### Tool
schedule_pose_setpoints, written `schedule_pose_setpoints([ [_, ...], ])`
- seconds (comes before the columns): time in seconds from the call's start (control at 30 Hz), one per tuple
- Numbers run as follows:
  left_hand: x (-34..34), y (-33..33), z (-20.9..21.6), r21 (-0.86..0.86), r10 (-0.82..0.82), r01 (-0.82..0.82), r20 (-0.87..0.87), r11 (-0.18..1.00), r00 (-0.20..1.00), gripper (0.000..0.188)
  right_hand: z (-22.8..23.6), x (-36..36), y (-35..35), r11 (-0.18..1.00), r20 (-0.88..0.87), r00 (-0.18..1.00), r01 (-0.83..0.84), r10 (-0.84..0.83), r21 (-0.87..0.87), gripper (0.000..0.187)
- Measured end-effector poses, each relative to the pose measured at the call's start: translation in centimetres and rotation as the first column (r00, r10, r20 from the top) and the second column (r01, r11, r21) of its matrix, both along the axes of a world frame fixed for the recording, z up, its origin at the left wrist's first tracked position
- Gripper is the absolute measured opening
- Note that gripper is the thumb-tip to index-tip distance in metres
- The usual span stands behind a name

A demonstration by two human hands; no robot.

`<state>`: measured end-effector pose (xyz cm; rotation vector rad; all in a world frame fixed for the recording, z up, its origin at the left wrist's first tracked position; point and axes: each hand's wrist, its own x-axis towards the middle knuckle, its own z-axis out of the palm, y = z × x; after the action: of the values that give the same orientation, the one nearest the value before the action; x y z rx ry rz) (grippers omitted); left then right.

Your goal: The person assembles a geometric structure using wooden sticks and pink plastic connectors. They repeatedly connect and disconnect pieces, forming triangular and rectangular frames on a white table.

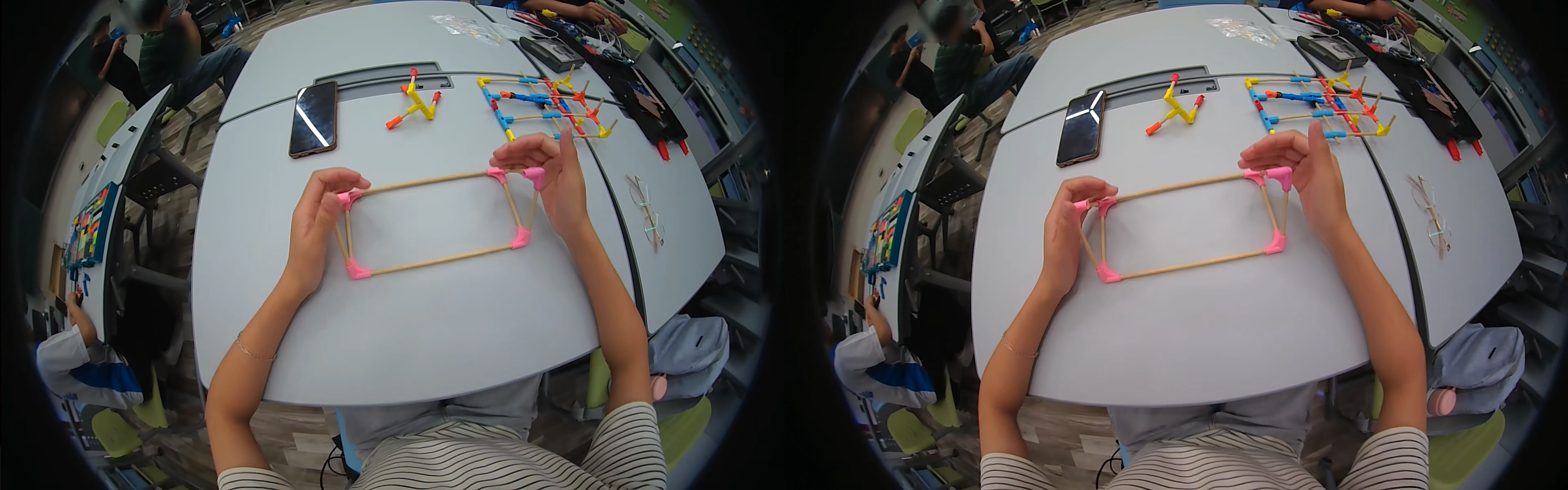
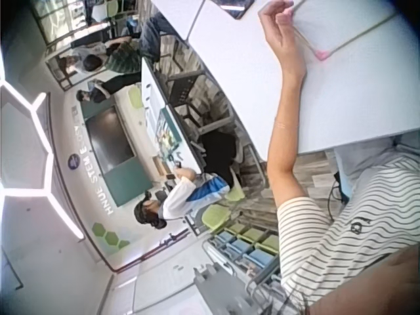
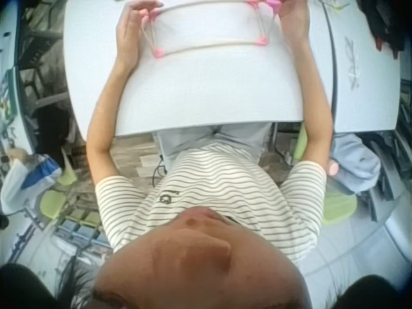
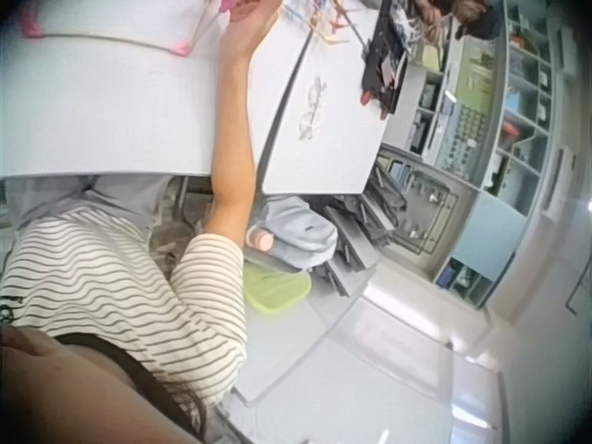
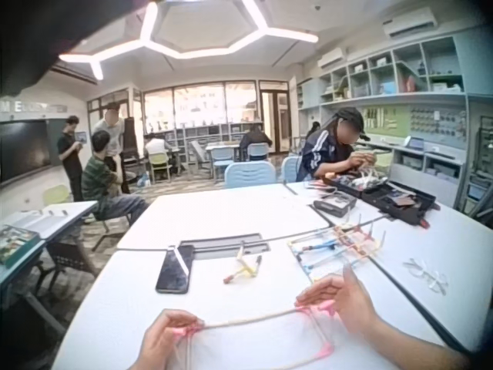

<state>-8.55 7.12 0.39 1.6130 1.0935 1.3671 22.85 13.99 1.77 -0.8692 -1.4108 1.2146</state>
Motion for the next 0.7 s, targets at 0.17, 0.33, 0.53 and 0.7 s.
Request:
schedule_pose_setpoints([
  [0.17,-1.0,-2.2,-0.2,-0.045,-0.150,0.146,-0.095,0.988,0.984,0.047,-0.7,0.6,-3.1,0.994,0.093,0.990,-0.106,0.106,-0.006,0.087],
  [0.33,-0.7,-3.3,0.2,0.019,-0.189,0.198,-0.221,0.980,0.957,0.060,-0.1,0.3,-4.3,0.973,0.081,0.969,-0.230,0.232,-0.032,0.091],
  [0.53,-1.3,-2.7,-0.2,0.113,-0.218,0.253,-0.251,0.961,0.943,0.038,-0.7,0.5,-4.2,0.970,0.062,0.970,-0.231,0.236,-0.079,0.090],
  [0.7,-1.2,-2.7,-0.1,0.128,-0.214,0.254,-0.262,0.959,0.941,0.028,-0.7,0.4,-4.1,0.981,0.092,0.979,-0.173,0.181,-0.086,0.086],
])
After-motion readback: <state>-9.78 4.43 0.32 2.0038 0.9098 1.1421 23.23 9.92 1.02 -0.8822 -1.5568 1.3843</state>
